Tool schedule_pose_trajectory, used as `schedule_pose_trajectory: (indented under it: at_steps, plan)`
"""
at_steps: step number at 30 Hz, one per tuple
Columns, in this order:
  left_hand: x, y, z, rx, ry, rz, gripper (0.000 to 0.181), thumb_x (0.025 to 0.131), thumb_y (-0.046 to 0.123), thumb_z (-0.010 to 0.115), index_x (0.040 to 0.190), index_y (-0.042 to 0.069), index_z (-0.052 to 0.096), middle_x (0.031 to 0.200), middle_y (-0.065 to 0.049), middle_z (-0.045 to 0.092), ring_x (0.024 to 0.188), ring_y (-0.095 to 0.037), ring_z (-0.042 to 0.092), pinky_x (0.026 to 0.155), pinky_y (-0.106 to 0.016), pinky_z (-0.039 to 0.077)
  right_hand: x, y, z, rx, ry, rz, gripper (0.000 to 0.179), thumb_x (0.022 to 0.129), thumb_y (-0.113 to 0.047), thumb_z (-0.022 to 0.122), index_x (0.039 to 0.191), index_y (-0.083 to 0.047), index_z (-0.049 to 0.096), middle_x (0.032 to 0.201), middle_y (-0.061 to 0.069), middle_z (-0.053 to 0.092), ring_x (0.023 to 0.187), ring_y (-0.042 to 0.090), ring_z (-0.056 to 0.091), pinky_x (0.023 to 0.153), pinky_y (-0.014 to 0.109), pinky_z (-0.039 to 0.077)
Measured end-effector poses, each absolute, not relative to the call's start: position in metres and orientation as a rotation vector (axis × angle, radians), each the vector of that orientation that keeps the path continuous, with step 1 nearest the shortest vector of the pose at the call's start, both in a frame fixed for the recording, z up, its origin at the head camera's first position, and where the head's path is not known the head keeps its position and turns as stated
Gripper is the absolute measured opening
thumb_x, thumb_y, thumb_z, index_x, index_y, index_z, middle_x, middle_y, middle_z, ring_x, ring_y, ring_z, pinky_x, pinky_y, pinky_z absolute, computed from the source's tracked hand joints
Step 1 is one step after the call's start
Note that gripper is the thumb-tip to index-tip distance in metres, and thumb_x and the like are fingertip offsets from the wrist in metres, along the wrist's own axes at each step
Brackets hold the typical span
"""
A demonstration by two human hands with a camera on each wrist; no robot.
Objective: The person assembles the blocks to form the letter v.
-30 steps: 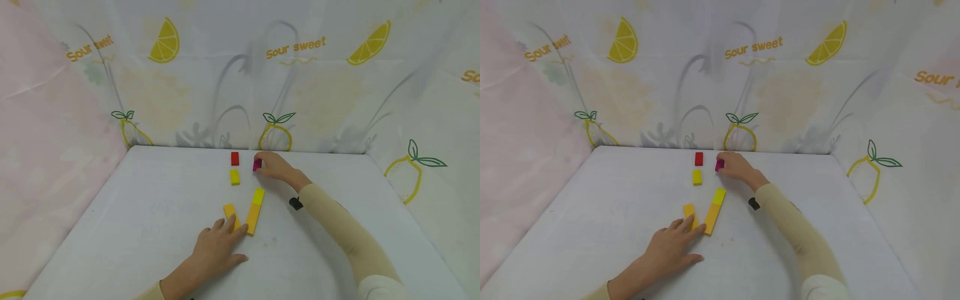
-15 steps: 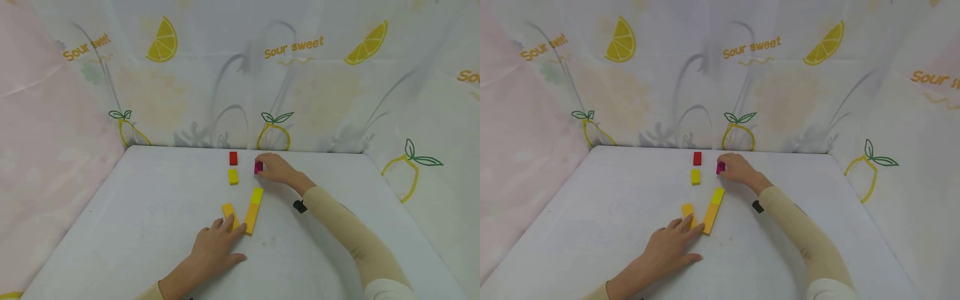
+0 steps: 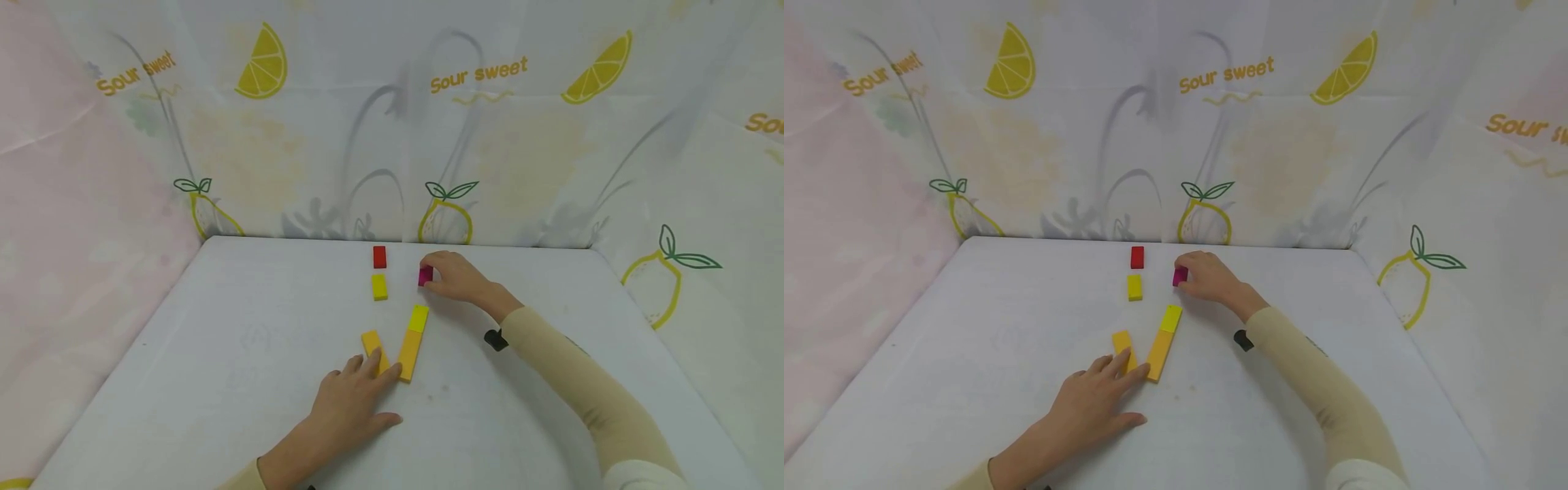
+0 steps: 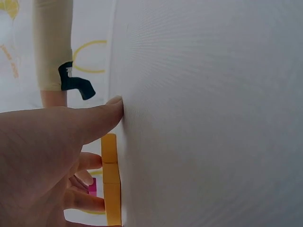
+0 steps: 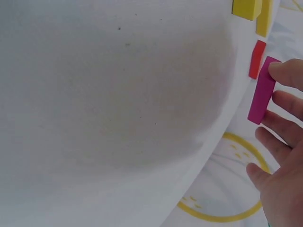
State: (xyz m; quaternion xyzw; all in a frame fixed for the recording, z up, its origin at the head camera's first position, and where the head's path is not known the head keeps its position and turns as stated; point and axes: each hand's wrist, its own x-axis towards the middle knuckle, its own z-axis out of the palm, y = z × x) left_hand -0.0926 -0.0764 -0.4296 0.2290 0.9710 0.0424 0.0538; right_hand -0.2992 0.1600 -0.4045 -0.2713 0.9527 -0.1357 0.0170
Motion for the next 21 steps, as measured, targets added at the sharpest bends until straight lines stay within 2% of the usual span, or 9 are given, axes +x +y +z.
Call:
schedule_pose_trajectory:
  at_steps: [9, 21]
  plan:
    - [-0.093, -0.076, -0.431, 0.704, 2.973, 0.126, 0.074, 0.079, 0.071, 0.066, 0.143, 0.038, 0.049, 0.149, -0.008, 0.051, 0.125, -0.034, 0.055, 0.077, -0.050, 0.055, -0.294, 0.164, -0.405, -0.873, 2.970, -0.431, 0.036, 0.089, -0.025, 0.070, 0.123, -0.012, 0.063, 0.124, 0.005, 0.065, 0.115, 0.024, 0.055, 0.105, 0.043, 0.048]
    - [-0.093, -0.076, -0.431, 0.719, 2.989, 0.102, 0.073, 0.079, 0.071, 0.066, 0.142, 0.038, 0.050, 0.147, -0.008, 0.053, 0.123, -0.032, 0.056, 0.076, -0.048, 0.056, -0.287, 0.162, -0.409, -0.824, 2.966, -0.388, 0.039, 0.090, -0.029, 0.069, 0.125, -0.013, 0.064, 0.128, 0.005, 0.065, 0.121, 0.026, 0.054, 0.111, 0.046, 0.043]
